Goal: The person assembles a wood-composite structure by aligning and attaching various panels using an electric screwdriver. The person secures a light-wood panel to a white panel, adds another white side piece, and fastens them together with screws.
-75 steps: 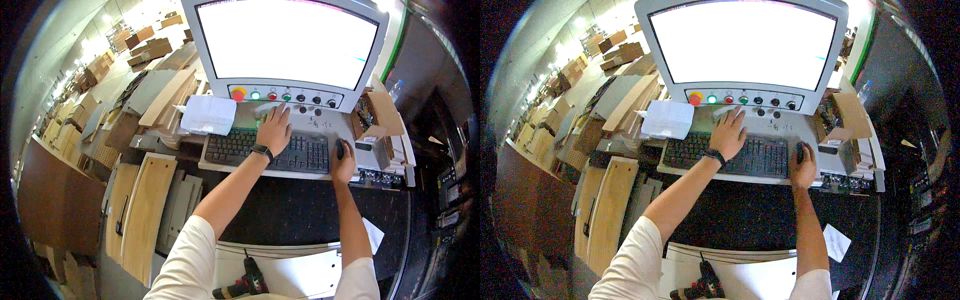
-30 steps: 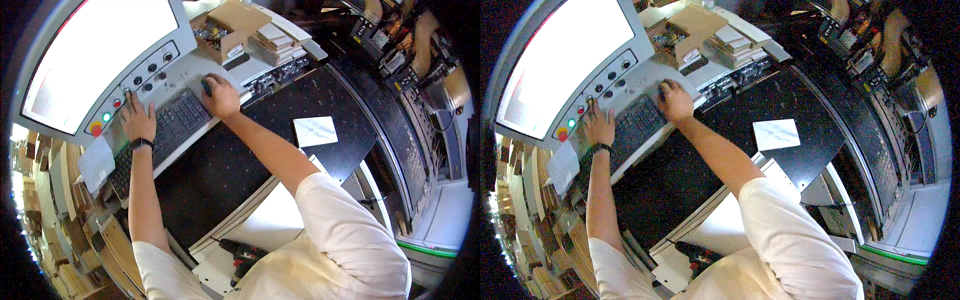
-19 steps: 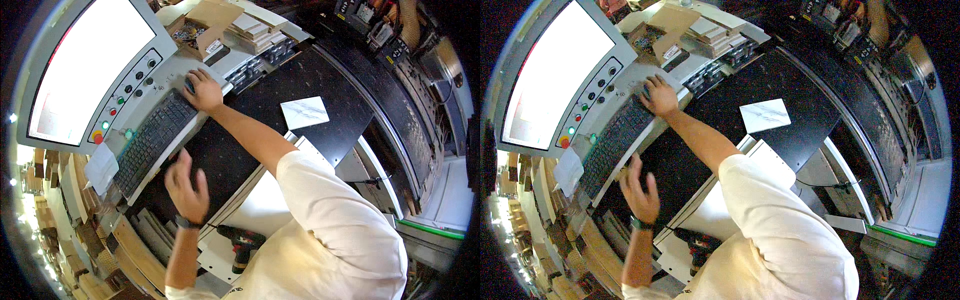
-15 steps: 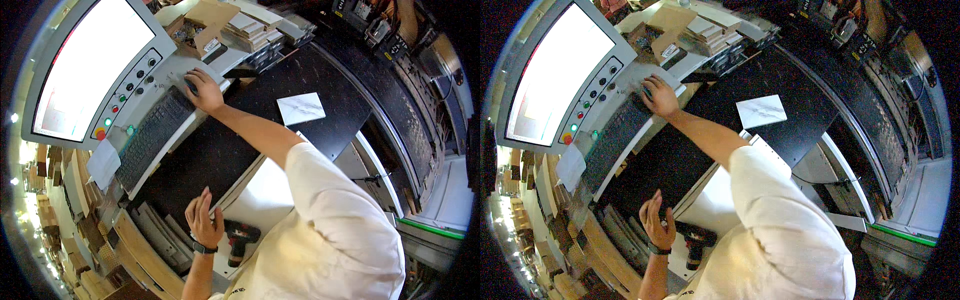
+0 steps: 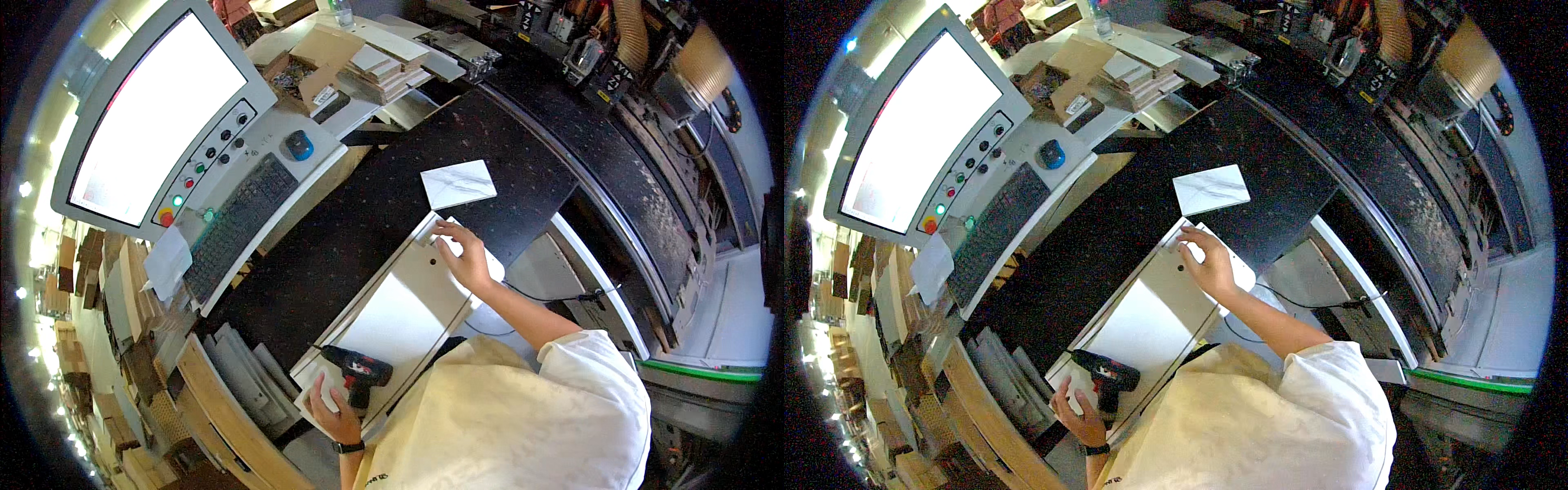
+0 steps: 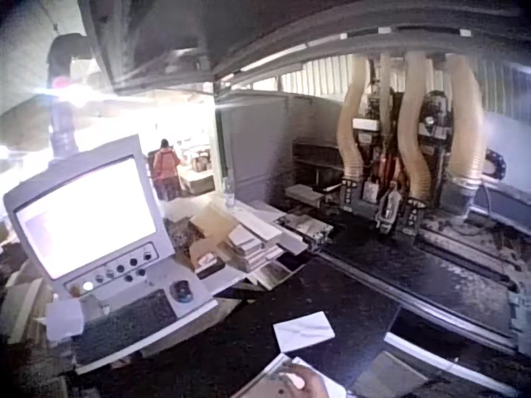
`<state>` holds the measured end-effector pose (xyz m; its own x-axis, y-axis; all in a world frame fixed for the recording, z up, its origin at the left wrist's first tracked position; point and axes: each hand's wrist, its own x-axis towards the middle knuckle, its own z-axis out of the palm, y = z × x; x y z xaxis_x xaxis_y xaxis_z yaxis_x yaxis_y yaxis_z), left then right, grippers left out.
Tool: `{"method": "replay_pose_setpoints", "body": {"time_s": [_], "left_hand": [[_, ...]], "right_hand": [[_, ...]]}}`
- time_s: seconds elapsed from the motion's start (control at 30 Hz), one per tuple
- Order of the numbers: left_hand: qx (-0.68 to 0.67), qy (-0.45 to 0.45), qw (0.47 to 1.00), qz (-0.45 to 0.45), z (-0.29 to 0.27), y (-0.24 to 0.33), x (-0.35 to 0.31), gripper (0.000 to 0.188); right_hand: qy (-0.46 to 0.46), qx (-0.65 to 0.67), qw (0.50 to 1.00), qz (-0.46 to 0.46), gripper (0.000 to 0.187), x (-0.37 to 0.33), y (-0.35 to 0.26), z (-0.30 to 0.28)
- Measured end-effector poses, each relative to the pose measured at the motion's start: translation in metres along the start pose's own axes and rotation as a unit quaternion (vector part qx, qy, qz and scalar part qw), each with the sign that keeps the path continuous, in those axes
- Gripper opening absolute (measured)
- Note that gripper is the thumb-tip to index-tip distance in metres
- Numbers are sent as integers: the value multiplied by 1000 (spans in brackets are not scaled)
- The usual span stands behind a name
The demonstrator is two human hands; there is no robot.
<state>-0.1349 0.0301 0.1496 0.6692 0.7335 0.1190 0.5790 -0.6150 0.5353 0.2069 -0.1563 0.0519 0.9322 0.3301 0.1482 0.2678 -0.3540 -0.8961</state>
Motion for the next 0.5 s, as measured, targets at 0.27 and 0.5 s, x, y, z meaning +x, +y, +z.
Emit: {"method": "replay_pose_setpoints", "body": {"time_s": [0.27, 0.5], "left_hand": [[-37, -12, 997, 68, 19, 9, 19, 27], [-57, -31, 996, 53, 27, 12, 11, 25]], "right_hand": [[21, -15, 998, 55, 20, -13, 17, 8], [30, -33, 995, 89, 21, -14, 39, 5]]}}
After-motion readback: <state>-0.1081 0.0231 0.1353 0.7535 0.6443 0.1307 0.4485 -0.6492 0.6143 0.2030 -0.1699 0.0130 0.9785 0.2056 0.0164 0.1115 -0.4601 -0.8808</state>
